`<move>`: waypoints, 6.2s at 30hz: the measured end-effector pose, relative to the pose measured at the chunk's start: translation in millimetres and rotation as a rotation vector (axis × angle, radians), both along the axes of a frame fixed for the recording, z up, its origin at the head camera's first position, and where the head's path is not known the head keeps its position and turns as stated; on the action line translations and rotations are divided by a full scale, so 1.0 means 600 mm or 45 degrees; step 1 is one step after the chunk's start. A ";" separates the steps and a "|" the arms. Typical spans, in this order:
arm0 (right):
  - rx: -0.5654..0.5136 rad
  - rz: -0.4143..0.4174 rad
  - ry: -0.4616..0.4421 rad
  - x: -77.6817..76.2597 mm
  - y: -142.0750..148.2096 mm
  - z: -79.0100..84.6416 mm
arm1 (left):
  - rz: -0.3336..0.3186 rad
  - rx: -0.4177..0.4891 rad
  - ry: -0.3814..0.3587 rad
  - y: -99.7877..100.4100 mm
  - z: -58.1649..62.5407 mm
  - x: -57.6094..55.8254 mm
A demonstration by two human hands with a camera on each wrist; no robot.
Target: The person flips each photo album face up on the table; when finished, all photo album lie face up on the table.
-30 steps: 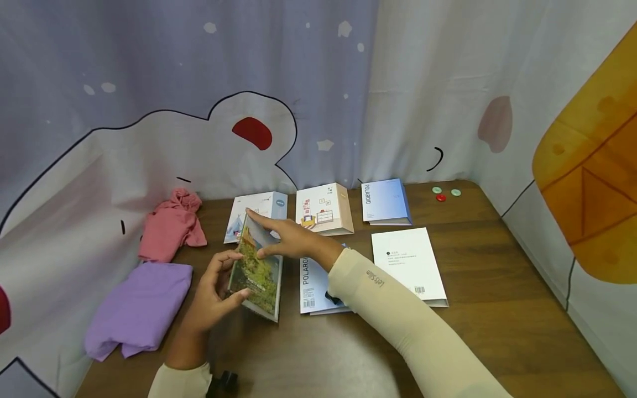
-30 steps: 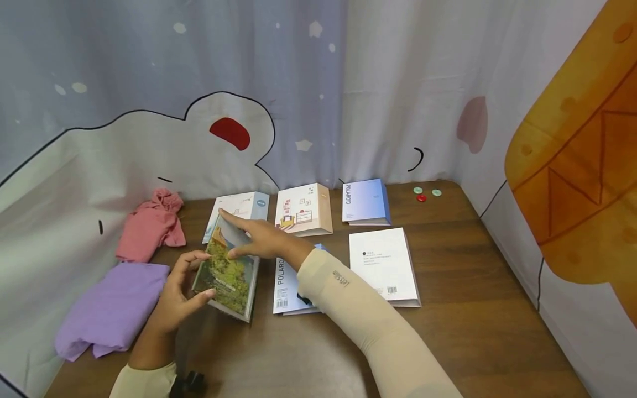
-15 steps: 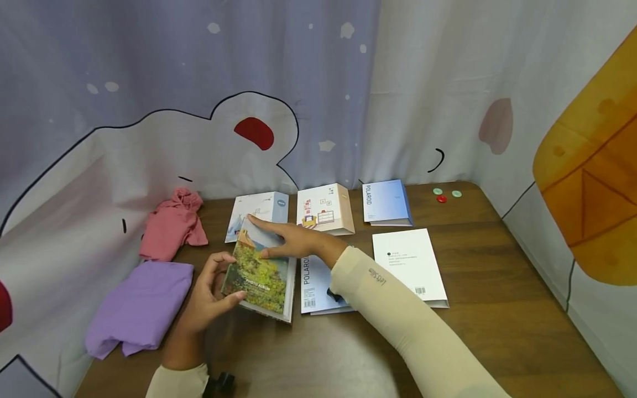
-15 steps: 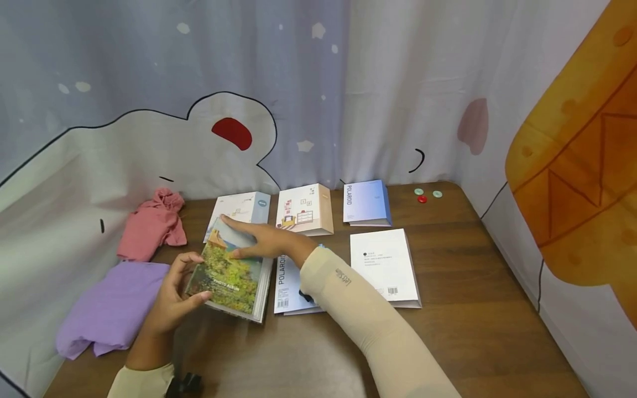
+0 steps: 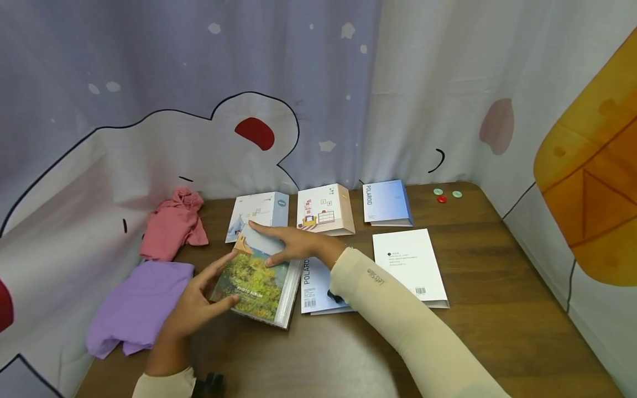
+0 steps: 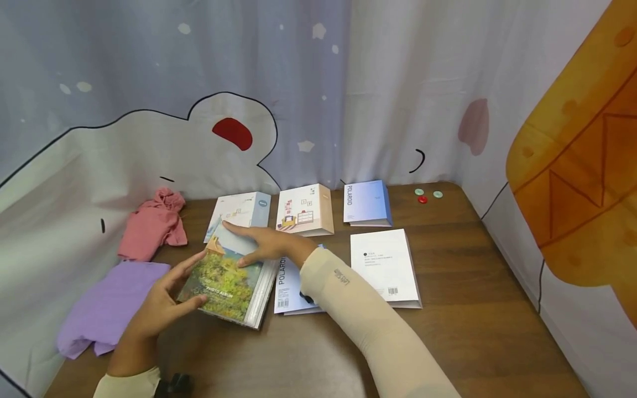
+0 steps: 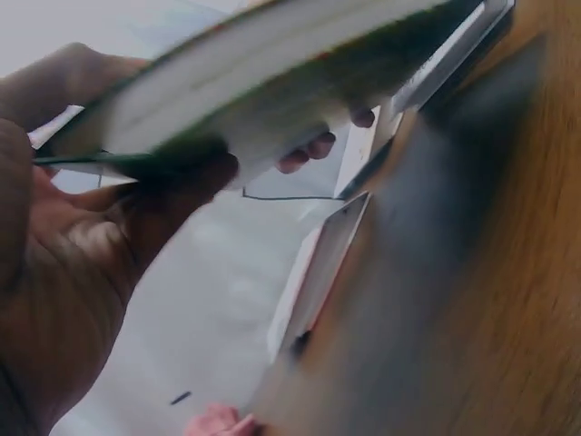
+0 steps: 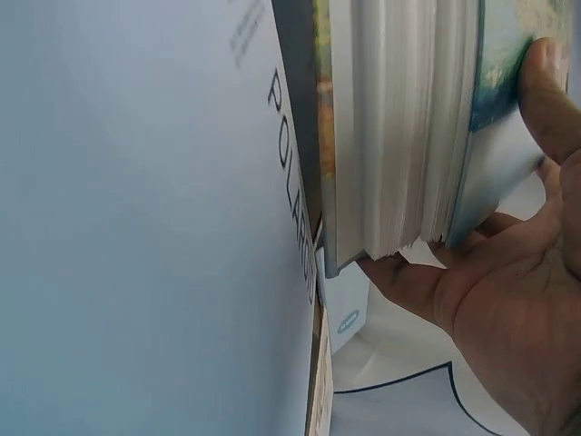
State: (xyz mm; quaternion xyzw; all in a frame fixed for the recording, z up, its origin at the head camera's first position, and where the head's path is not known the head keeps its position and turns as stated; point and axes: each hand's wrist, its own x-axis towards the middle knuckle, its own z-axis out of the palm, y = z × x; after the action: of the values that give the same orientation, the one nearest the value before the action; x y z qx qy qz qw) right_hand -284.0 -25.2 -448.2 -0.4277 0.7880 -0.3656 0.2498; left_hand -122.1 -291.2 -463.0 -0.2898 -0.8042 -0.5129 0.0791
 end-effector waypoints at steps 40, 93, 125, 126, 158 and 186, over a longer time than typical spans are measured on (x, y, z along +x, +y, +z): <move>0.443 -0.033 0.172 0.018 -0.056 -0.028 | 0.380 -0.073 -0.405 -0.037 -0.048 0.029; 0.653 -0.292 0.292 0.019 -0.057 -0.030 | 0.421 -0.581 -0.360 -0.050 -0.062 0.019; 0.488 -0.346 0.062 -0.013 0.161 0.029 | -0.056 -0.734 -0.158 0.193 -0.025 -0.037; 0.488 -0.338 0.063 -0.013 0.170 0.029 | -0.073 -0.734 -0.149 0.201 -0.027 -0.038; 0.195 -0.545 0.128 0.033 0.319 -0.052 | -0.100 -0.634 0.065 0.338 -0.089 -0.042; 0.361 -0.533 0.181 0.041 0.297 -0.069 | 0.079 -0.701 0.237 0.347 -0.126 -0.037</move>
State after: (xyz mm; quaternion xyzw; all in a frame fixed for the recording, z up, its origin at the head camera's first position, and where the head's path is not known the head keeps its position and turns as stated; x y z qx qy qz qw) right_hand -259.4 152.8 -489.6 -0.2408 0.9182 -0.2644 0.1703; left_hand -144.4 -82.9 -538.7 -0.3215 -0.9109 -0.2438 0.0867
